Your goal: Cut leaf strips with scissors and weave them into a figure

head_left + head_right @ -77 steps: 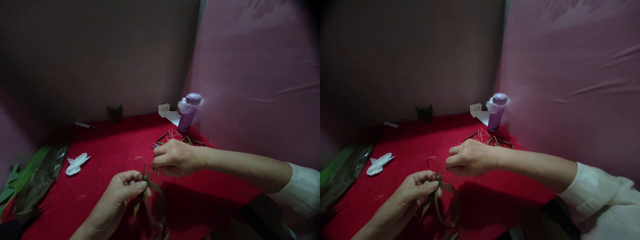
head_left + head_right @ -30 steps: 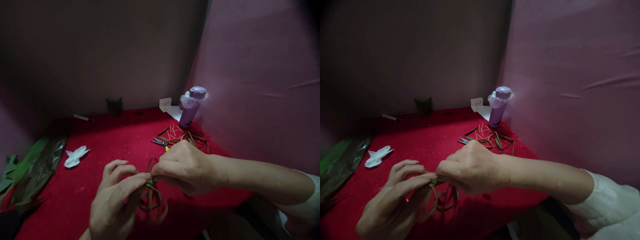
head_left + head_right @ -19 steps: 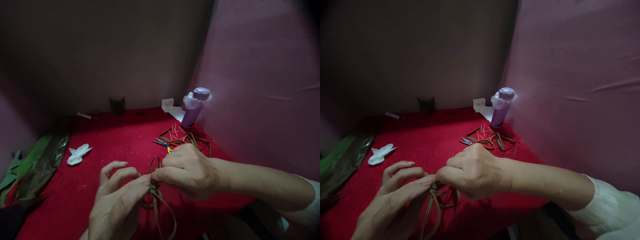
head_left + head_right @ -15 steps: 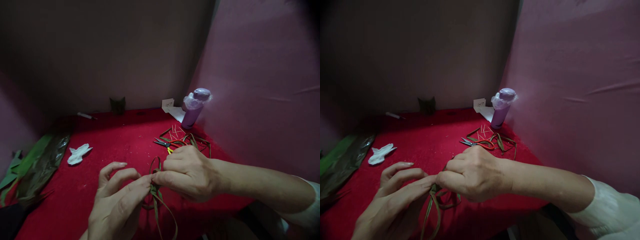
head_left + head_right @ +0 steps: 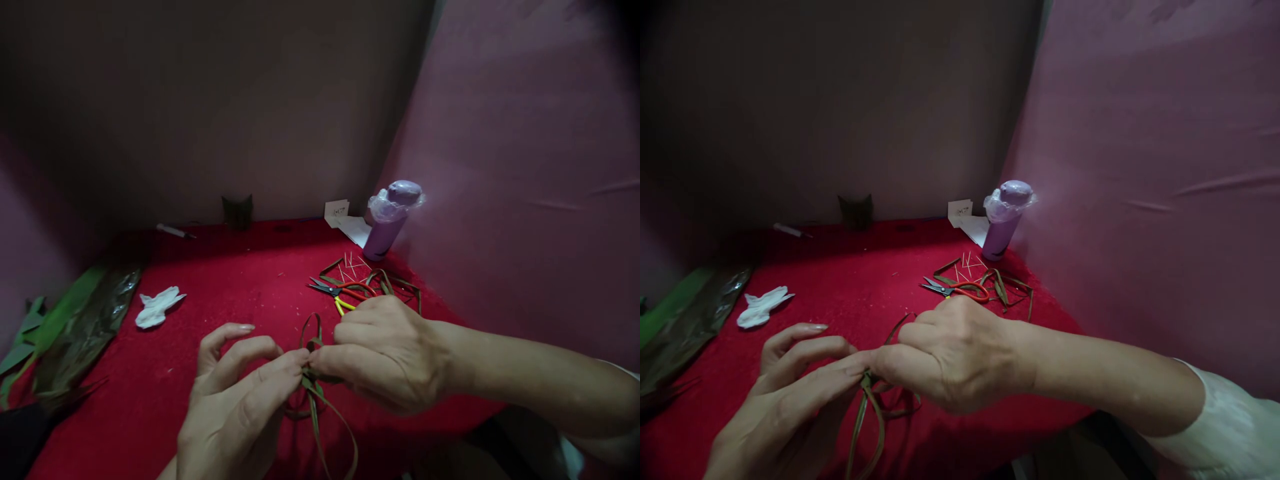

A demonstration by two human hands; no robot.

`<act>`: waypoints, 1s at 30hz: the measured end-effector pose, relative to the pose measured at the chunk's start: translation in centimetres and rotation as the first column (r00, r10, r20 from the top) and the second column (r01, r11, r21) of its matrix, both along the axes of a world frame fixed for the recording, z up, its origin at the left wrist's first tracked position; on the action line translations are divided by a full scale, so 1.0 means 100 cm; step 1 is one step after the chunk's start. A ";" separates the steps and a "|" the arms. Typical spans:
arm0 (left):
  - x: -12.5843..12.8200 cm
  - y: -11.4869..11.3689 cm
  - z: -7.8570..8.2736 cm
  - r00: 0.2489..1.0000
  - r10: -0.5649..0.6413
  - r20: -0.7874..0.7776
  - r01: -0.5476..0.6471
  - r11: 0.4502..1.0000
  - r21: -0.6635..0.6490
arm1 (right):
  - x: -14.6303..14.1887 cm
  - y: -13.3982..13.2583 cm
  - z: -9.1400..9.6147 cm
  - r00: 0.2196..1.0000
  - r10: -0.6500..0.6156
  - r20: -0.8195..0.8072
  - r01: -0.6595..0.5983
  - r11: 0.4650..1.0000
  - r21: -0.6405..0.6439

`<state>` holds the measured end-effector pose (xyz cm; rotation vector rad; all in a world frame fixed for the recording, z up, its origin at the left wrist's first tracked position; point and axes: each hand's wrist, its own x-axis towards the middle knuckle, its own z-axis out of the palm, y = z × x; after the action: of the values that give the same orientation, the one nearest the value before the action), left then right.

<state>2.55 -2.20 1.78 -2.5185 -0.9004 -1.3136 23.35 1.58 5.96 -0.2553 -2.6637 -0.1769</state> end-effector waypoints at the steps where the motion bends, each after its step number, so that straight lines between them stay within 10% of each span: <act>1: 0.000 0.000 0.000 1.000 -0.003 -0.005 0.003 1.000 0.006 | 0.000 -0.001 0.000 1.000 0.002 0.014 -0.002 0.999 -0.036; 10: 0.000 0.000 -0.001 0.999 0.021 -0.047 -0.019 0.998 0.059 | 0.002 -0.003 0.009 0.999 0.043 -0.007 -0.040 0.864 -0.502; 22: 0.007 -0.004 -0.017 0.984 0.078 0.159 -0.090 0.994 0.066 | -0.005 -0.005 0.017 0.994 -0.111 0.001 0.079 0.700 -0.710; 28: 0.008 -0.004 -0.017 0.979 0.079 0.187 -0.093 0.993 0.067 | -0.009 -0.009 0.020 0.972 -0.221 0.082 0.163 0.378 -0.911; 30: 0.008 -0.003 -0.016 0.979 0.082 0.186 -0.095 0.993 0.064 | -0.010 -0.011 0.019 0.972 -0.221 0.077 0.158 0.374 -0.914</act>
<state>3.40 -2.50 0.22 -2.3044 -0.9691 -1.5393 22.36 0.53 7.87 -0.8984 -2.3415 1.2958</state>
